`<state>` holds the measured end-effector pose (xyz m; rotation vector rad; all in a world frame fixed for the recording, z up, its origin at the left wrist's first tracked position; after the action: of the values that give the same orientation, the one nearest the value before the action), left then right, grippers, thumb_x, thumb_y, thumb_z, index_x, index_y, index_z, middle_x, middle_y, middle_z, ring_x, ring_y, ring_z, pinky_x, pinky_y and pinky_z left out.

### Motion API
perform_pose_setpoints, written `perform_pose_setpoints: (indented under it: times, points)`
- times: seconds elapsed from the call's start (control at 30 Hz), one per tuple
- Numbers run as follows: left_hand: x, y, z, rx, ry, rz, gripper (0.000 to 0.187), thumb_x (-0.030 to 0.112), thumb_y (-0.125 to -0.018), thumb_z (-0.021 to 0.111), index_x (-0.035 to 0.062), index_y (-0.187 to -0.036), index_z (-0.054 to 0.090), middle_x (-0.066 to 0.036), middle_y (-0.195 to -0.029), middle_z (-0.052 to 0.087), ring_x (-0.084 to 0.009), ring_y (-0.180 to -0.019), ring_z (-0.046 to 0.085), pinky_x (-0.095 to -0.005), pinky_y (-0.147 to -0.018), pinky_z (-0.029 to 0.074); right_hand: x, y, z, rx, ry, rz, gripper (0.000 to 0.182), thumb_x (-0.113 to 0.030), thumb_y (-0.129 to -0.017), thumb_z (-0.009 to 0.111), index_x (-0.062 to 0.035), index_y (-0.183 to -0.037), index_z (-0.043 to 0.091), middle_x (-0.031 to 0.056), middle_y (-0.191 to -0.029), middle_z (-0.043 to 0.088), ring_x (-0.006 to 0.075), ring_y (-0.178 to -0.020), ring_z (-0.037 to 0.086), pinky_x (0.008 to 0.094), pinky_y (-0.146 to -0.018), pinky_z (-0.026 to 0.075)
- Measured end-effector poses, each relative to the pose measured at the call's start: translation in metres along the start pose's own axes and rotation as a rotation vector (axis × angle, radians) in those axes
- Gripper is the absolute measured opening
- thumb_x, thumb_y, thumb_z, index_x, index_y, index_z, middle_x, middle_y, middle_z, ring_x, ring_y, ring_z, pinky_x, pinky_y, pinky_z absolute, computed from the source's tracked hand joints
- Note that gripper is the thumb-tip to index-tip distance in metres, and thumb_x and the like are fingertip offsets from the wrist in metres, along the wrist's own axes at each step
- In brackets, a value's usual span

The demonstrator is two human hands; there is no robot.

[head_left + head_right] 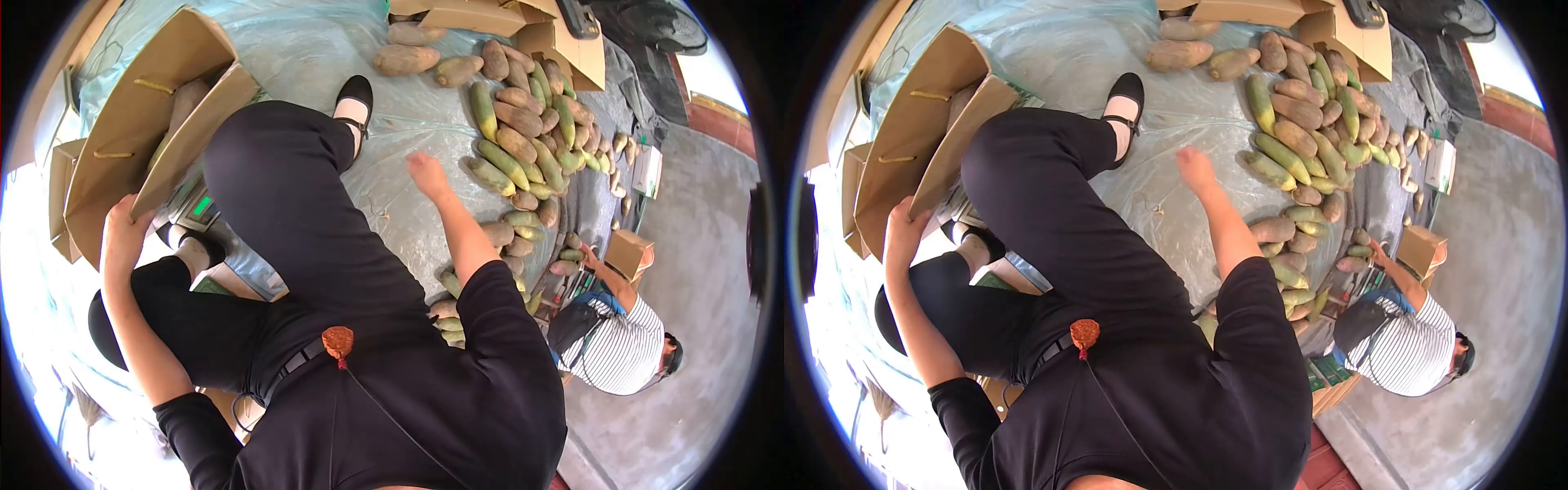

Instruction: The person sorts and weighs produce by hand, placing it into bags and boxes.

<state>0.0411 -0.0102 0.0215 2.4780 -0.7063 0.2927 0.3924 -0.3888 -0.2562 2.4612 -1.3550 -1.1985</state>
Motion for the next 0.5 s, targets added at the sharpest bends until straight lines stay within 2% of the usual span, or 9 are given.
perform_pose_setpoints:
  times: [0.03, 0.07, 0.13, 0.23, 0.3, 0.33, 0.4, 0.5]
  points:
    - [0.003, 0.001, -0.001, 0.001, 0.007, -0.025, 0.023, 0.006, -0.077, 0.061, -0.0046, -0.097, 0.060, -0.021, -0.080, 0.061, -0.0321, -0.074, 0.058, -0.0367, -0.073, 0.044, 0.012, 0.013, 0.004, -0.026, 0.138, 0.016, 0.029, -0.015, -0.079, 0.061, -0.0033, -0.106, 0.061, 0.0134, -0.094, 0.066, 0.0300, -0.085, 0.063, 0.0373, -0.078, 0.049]
    - [0.005, 0.002, -0.001, 0.003, 0.015, -0.052, 0.022, 0.005, -0.077, 0.061, -0.0043, -0.098, 0.060, -0.020, -0.079, 0.061, -0.0294, -0.072, 0.058, -0.0359, -0.072, 0.044, 0.023, 0.021, 0.005, -0.026, 0.131, 0.025, 0.029, -0.015, -0.079, 0.061, -0.0033, -0.106, 0.061, 0.0134, -0.094, 0.066, 0.0300, -0.085, 0.063, 0.0373, -0.078, 0.049]
    - [-0.006, -0.001, 0.004, 0.018, 0.016, -0.022, 0.022, 0.005, -0.077, 0.061, -0.0038, -0.098, 0.061, -0.018, -0.078, 0.061, -0.0266, -0.071, 0.057, -0.0350, -0.071, 0.044, 0.047, 0.031, 0.001, -0.031, 0.212, 0.132, 0.032, -0.016, -0.078, 0.063, -0.0057, -0.108, 0.060, 0.0159, -0.104, 0.063, 0.0346, -0.097, 0.058, 0.0402, -0.085, 0.047]
    - [-0.005, -0.001, 0.006, 0.033, 0.019, -0.017, 0.022, 0.006, -0.078, 0.061, -0.0030, -0.098, 0.061, -0.015, -0.076, 0.061, -0.0224, -0.069, 0.056, -0.0332, -0.070, 0.044, 0.079, 0.024, -0.027, 0.035, 0.361, 0.178, 0.034, -0.018, -0.076, 0.066, -0.0077, -0.108, 0.059, 0.0159, -0.109, 0.060, 0.0327, -0.105, 0.055, 0.0403, -0.089, 0.044]
    - [-0.002, -0.001, 0.006, 0.028, 0.016, -0.041, 0.022, 0.006, -0.078, 0.062, -0.0028, -0.098, 0.061, -0.014, -0.076, 0.062, -0.0210, -0.068, 0.055, -0.0323, -0.070, 0.044, 0.100, 0.014, -0.049, 0.082, 0.405, 0.307, 0.044, -0.015, -0.074, 0.066, -0.0153, -0.117, 0.053, 0.0133, -0.123, 0.051, 0.0320, -0.108, 0.053, 0.0423, -0.089, 0.046]
    - [-0.003, -0.001, 0.006, 0.027, 0.002, -0.060, 0.021, 0.006, -0.078, 0.062, -0.0028, -0.098, 0.061, -0.013, -0.076, 0.062, -0.0200, -0.068, 0.055, -0.0321, -0.070, 0.045, 0.103, 0.009, -0.062, 0.078, 0.403, 0.306, 0.044, -0.015, -0.074, 0.066, -0.0153, -0.117, 0.053, 0.0133, -0.123, 0.051, 0.0320, -0.108, 0.053, 0.0423, -0.089, 0.046]
    - [-0.005, -0.002, 0.007, 0.023, -0.017, -0.085, 0.021, 0.006, -0.079, 0.062, -0.0027, -0.098, 0.061, -0.013, -0.076, 0.062, -0.0190, -0.068, 0.055, -0.0318, -0.070, 0.045, 0.110, 0.002, -0.084, 0.069, 0.448, 0.394, 0.055, -0.015, -0.076, 0.065, -0.0177, -0.126, 0.044, 0.0113, -0.132, 0.042, 0.0306, -0.114, 0.050, 0.0433, -0.091, 0.045]
    - [-0.007, -0.002, 0.009, 0.041, 0.016, -0.093, 0.020, 0.006, -0.079, 0.062, -0.0027, -0.097, 0.061, -0.012, -0.076, 0.062, -0.0180, -0.069, 0.055, -0.0316, -0.070, 0.045, 0.109, -0.006, -0.104, 0.069, 0.499, 0.465, 0.057, -0.014, -0.077, 0.064, -0.0179, -0.129, 0.041, 0.0095, -0.134, 0.039, 0.0310, -0.117, 0.048, 0.0437, -0.093, 0.044]
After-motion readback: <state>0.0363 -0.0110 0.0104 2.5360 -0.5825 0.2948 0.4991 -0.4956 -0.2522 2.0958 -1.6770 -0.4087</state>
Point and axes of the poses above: each hand's wrist, its own y-axis away from the middle knuckle, its own z-axis out of the palm, x = y × z, the point moved 2 cm from there along -y, towards the middle knuckle
